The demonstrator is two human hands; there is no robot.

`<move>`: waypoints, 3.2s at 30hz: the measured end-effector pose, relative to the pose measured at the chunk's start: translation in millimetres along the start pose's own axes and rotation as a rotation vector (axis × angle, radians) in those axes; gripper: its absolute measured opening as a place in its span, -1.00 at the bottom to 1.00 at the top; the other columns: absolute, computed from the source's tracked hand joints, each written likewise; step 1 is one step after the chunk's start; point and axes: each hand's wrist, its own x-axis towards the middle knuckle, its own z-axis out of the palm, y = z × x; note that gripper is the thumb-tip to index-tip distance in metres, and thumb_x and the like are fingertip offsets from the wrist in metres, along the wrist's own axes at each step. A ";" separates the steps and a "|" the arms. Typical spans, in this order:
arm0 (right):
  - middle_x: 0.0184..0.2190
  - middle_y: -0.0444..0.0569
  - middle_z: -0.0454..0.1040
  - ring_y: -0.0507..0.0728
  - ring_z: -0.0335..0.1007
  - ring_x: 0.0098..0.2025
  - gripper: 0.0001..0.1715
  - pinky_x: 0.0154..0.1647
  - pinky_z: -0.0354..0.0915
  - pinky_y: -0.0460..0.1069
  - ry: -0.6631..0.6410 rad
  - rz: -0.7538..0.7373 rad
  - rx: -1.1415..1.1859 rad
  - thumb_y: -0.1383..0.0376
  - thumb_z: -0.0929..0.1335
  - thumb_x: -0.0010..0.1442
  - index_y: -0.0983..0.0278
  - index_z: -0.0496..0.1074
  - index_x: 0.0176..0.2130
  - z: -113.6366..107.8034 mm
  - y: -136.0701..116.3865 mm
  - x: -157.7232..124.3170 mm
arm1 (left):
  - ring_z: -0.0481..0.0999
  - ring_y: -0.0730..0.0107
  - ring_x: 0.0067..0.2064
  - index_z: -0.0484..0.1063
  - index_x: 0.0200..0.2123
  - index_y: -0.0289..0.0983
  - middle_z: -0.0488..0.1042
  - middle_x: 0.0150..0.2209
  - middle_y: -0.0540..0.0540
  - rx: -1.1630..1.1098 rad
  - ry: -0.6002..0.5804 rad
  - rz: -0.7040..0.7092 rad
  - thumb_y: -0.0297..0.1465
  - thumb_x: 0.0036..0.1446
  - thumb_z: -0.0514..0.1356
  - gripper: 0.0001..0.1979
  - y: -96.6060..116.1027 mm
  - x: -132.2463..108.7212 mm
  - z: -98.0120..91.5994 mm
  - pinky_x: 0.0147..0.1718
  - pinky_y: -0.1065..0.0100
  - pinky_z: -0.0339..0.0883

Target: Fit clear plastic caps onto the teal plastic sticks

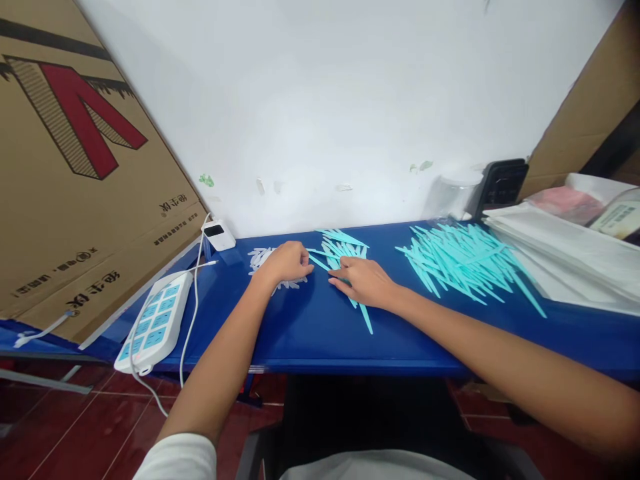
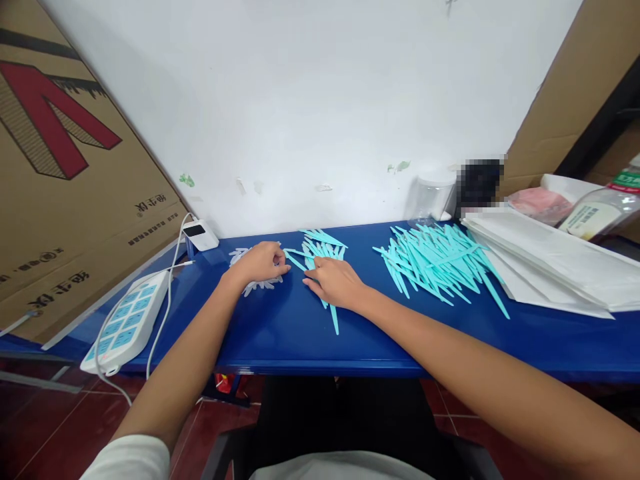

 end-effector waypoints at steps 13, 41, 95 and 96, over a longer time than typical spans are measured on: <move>-0.29 0.13 0.56 0.27 0.48 -0.30 -0.23 -0.39 0.16 0.02 -0.026 0.426 0.047 -0.34 0.20 0.25 0.26 0.47 -0.17 -35.8 12.3 -3.0 | 0.42 0.13 0.08 0.47 0.04 -0.23 0.49 0.03 -0.20 -0.071 0.093 0.200 -0.46 0.31 0.17 -0.75 0.2 15.8 33.3 0.06 0.19 0.29; -0.05 0.39 0.57 0.46 0.53 0.03 -0.48 -0.14 0.34 0.13 -0.460 0.483 -0.136 0.11 0.20 0.43 0.48 0.46 0.03 -46.6 5.6 -11.7 | 0.53 0.20 -0.05 0.61 -0.18 -0.24 0.60 -0.14 -0.13 -0.223 0.221 0.233 -0.54 0.23 0.11 -0.73 26.6 16.8 36.7 0.02 0.21 0.37; -0.58 -0.14 0.38 0.01 0.24 -0.56 -0.34 -0.43 0.20 -0.06 -0.124 0.176 0.750 -0.22 0.22 0.34 0.26 0.31 -0.45 -60.1 23.0 -8.5 | -0.01 0.48 -0.47 0.01 -0.58 -0.25 -0.04 -0.54 0.04 -0.685 0.572 -0.017 0.05 0.38 -0.04 -0.39 65.9 8.8 22.7 -0.46 0.34 -0.12; -0.58 -0.14 0.37 0.02 0.24 -0.53 -0.33 -0.39 0.19 -0.06 -0.081 0.163 0.704 -0.20 0.20 0.36 0.26 0.30 -0.47 -58.3 24.4 -7.7 | -0.01 0.48 -0.46 0.01 -0.58 -0.25 -0.04 -0.54 0.04 -0.703 0.566 -0.021 0.06 0.38 -0.04 -0.38 65.3 9.2 23.0 -0.47 0.34 -0.13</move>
